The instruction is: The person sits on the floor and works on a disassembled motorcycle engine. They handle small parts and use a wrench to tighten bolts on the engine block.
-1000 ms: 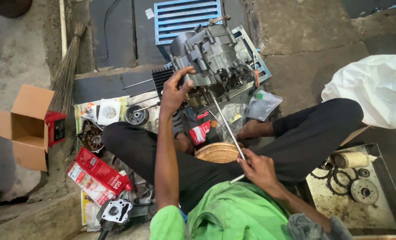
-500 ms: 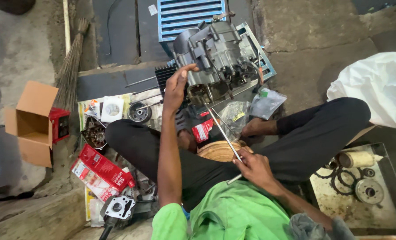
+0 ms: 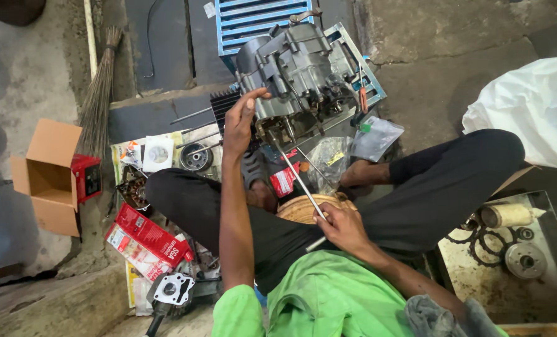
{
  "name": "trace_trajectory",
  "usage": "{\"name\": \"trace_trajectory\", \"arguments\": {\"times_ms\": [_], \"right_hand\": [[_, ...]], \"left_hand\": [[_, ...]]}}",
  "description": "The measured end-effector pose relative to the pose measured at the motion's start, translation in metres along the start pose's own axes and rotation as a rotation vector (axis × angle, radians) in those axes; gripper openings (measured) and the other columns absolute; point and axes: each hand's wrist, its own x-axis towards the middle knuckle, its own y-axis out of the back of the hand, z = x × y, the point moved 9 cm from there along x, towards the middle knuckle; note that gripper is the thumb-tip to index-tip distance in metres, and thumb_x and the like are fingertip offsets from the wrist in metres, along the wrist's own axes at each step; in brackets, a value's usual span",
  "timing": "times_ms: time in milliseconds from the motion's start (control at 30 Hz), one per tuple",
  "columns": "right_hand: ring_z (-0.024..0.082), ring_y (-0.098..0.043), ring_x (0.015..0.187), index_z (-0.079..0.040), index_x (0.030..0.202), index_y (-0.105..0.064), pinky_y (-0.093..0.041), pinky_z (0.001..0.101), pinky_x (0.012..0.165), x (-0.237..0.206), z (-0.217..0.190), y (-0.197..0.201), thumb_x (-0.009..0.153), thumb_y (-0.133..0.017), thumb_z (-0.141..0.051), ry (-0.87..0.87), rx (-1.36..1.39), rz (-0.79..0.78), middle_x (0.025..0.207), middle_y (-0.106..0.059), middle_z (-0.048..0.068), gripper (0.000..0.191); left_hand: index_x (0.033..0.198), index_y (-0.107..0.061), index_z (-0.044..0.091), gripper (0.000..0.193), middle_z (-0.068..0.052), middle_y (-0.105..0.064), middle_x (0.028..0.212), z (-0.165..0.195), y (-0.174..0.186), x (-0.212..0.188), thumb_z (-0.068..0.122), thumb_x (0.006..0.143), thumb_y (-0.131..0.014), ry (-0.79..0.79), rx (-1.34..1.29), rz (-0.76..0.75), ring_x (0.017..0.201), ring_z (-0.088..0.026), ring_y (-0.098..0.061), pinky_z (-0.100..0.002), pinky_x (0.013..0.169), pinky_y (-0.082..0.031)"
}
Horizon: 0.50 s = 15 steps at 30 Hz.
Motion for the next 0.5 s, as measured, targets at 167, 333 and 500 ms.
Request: {"name": "trace_trajectory", "arguments": {"times_ms": [167, 333, 500], "right_hand": [[0.026, -0.053, 0.044, -0.017, 0.094, -0.073, -0.039, 0.0422, 0.048, 0.004, -0.002, -0.007, 0.09, -0.069, -0.033, -0.018, -0.004, -0.01, 0.049, -0.055, 0.007, 0.017], [0.029, -0.061, 0.05, -0.014, 0.106, -0.067, -0.045, 0.0448, 0.051, 0.002, -0.02, -0.019, 0.095, -0.066, -0.033, 0.097, -0.125, 0.028, 0.055, -0.061, 0.008, 0.022], [0.038, -0.066, 0.066, -0.014, 0.116, -0.06, -0.048, 0.0524, 0.059, 0.005, -0.029, -0.043, 0.092, -0.07, -0.034, 0.129, -0.118, -0.11, 0.066, -0.066, 0.014, 0.033]], "left_hand": [[0.136, -0.065, 0.0, 0.053, -0.008, -0.074, 0.123, 0.006, -0.001, 0.0, 0.043, 0.113, -0.044, -0.056, -0.009, -0.015, 0.104, -0.013, -0.063, -0.029, 0.099, -0.048], [0.134, -0.065, 0.001, 0.051, -0.004, -0.073, 0.121, 0.008, -0.001, 0.001, 0.043, 0.111, -0.046, -0.061, -0.019, -0.008, 0.096, -0.006, -0.054, -0.024, 0.089, -0.044], [0.136, -0.066, 0.002, 0.044, -0.002, -0.073, 0.12, 0.001, 0.001, 0.001, 0.034, 0.109, -0.053, 0.019, -0.046, -0.003, 0.07, -0.003, -0.041, -0.021, 0.066, -0.039]]}}
